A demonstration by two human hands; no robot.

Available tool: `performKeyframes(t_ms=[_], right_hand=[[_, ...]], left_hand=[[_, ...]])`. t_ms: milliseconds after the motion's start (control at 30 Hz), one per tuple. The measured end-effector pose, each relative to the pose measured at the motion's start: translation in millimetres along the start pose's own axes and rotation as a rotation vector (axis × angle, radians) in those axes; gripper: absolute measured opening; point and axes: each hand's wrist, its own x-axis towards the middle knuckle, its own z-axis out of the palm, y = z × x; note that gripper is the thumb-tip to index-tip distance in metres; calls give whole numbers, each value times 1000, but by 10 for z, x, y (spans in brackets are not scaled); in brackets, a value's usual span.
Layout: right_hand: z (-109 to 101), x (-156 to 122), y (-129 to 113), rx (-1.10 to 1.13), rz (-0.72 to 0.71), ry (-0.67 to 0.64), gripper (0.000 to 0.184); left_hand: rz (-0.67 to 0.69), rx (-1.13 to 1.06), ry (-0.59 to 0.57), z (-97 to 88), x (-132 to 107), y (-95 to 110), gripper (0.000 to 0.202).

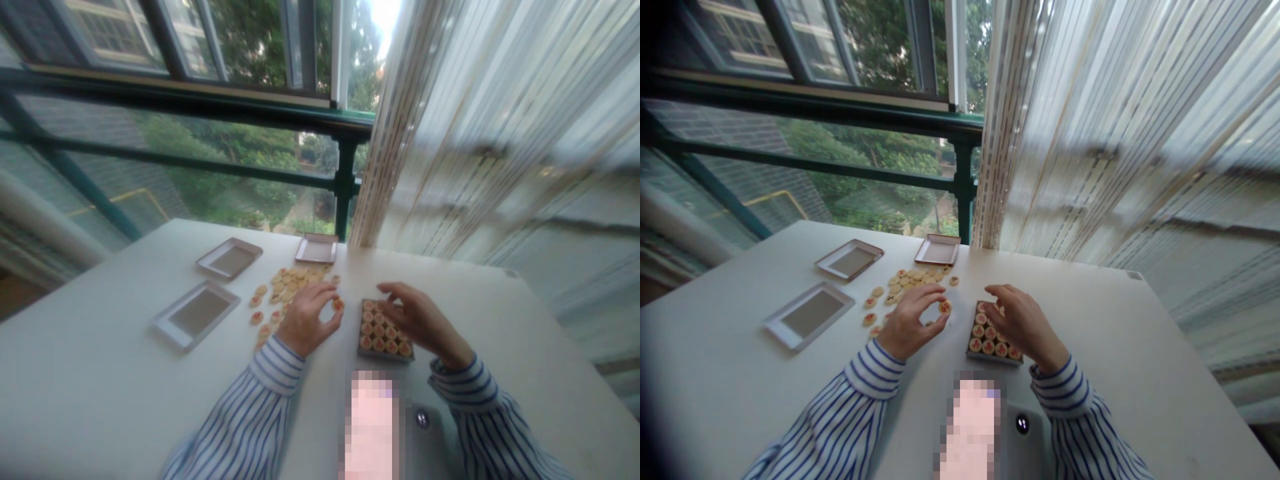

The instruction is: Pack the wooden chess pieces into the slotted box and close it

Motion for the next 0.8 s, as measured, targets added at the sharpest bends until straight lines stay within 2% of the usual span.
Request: performKeyframes(t_ms=[400,800], right_hand=[[-90,2,175,24,56,62,32],[-135,12,215,111,75,75,20]], left_hand=[[39,-49,-40,159,125,24,18],[84,-97,-84,272,354,130,17]])
